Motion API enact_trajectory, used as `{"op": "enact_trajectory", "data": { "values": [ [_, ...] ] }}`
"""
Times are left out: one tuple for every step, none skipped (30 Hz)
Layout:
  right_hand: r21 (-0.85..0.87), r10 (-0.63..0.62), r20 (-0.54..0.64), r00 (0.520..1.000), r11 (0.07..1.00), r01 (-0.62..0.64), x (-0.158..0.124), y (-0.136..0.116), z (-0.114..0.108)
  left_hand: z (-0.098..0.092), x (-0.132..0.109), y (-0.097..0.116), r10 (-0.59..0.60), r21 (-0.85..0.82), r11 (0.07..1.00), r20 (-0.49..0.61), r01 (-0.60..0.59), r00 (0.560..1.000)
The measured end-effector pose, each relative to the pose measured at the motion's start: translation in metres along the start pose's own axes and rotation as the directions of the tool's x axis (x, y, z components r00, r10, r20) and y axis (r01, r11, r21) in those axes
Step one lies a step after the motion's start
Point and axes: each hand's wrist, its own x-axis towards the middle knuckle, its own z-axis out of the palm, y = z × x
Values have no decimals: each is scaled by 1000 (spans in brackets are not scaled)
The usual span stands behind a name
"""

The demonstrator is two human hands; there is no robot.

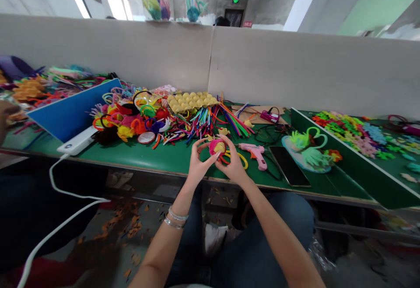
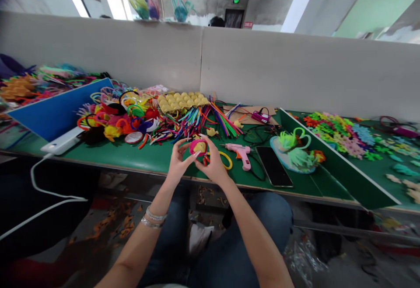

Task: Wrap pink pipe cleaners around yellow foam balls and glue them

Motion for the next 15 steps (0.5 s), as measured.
{"op": "enact_trajectory", "data": {
  "values": [
    [-5, 2, -2, 1000, 1000, -2, 0, 2, 0, 0, 0, -1, 4, -6, 1000, 9, -4, 1000],
    [-15, -2, -8, 1000, 1000, 2, 0, 4, 1, -1, 0, -2, 1, -15, 1000, 17, 0, 1000],
    [-29, -12, -19, 1000, 999, 12, 0, 6, 1, -1, 0, -4, -8, -26, 1000, 24, 9, 1000],
    [-48, -27, -35, 999, 999, 25, -1, 8, 1, -2, 0, -5, -20, -36, 999, 33, 21, 999],
    [-70, -42, -54, 998, 997, 38, -1, 9, 2, -2, 0, -6, -27, -39, 999, 42, 29, 999],
    [-94, -55, -75, 996, 994, 47, -1, 11, 2, -2, 0, -6, -27, -30, 999, 51, 28, 998],
    [-119, -61, -99, 993, 992, 49, -1, 12, 2, -2, 0, -6, -17, -11, 1000, 55, 17, 998],
    [-145, -63, -125, 990, 988, 45, -1, 13, 3, -2, -1, -5, 1, 16, 1000, 55, -2, 998],
    [-169, -63, -150, 987, 985, 37, -1, 13, 3, -2, -2, -4, 24, 45, 999, 52, -26, 998],
    [-186, -61, -170, 984, 982, 29, 0, 13, 3, -1, -3, -2, 45, 71, 996, 51, -48, 998],
    [-195, -60, -184, 981, 981, 23, 0, 13, 2, 0, -5, 0, 57, 87, 994, 61, -62, 997],
    [-197, -60, -191, 980, 980, 22, 0, 12, 2, 1, -6, 2, 57, 93, 994, 78, -64, 995],
    [-196, -63, -193, 979, 980, 25, 0, 11, 2, 2, -7, 3, 49, 91, 994, 98, -58, 994],
    [-193, -67, -192, 979, 981, 29, 1, 10, 2, 3, -8, 4, 35, 87, 995, 116, -45, 993],
    [-192, -70, -191, 979, 981, 33, 0, 9, 2, 4, -8, 4, 17, 83, 996, 123, -27, 992]
  ]
}}
